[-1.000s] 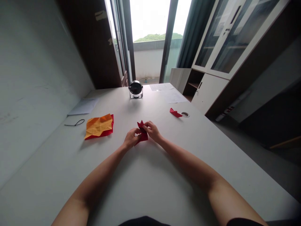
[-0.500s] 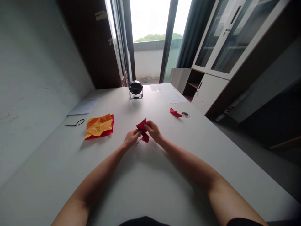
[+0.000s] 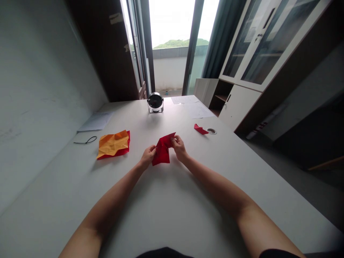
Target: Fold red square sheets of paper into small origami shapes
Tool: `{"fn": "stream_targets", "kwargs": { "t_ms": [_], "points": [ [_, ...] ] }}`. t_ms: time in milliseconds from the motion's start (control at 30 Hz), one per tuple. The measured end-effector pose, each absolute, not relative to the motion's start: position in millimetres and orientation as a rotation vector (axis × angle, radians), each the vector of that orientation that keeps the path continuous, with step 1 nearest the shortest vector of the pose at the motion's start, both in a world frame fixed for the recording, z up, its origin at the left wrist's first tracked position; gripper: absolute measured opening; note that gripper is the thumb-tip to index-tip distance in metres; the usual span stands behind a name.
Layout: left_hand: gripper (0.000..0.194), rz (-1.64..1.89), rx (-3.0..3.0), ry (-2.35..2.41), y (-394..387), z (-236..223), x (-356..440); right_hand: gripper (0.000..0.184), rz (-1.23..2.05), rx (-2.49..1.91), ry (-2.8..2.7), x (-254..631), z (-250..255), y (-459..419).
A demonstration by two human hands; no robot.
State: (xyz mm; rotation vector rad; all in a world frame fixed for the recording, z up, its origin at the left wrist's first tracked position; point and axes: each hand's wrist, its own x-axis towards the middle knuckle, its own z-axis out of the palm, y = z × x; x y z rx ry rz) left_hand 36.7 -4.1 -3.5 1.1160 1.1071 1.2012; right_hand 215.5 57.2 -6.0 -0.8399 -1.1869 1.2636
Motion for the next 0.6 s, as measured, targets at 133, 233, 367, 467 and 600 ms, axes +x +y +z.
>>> {"fn": "stream_targets", "kwargs": {
  "t_ms": [133, 233, 367, 467, 600],
  "points": [
    [0.037, 1.199, 1.072, 1.087, -5, -2, 36, 0.032, 1.253, -0.842, -1.171, 216, -5, 59],
    [0.036, 1.251, 1.082, 1.116, -4, -4, 36, 0.033, 1.234, -0.878, -1.218, 216, -4, 58],
    [0.035, 1.365, 1.067, 1.174, -1, -9, 35, 0.032, 1.166, -0.908, -1.338, 214, -1, 50],
    [0.037, 1.392, 1.05, 1.239, 1, -12, 32, 0.029, 1.076, -0.851, -1.515, 211, 3, 39],
    [0.039, 1.413, 1.018, 1.234, 4, -15, 29, 0.021, 0.911, -0.77, -1.754, 210, 12, 27]
  ]
}}
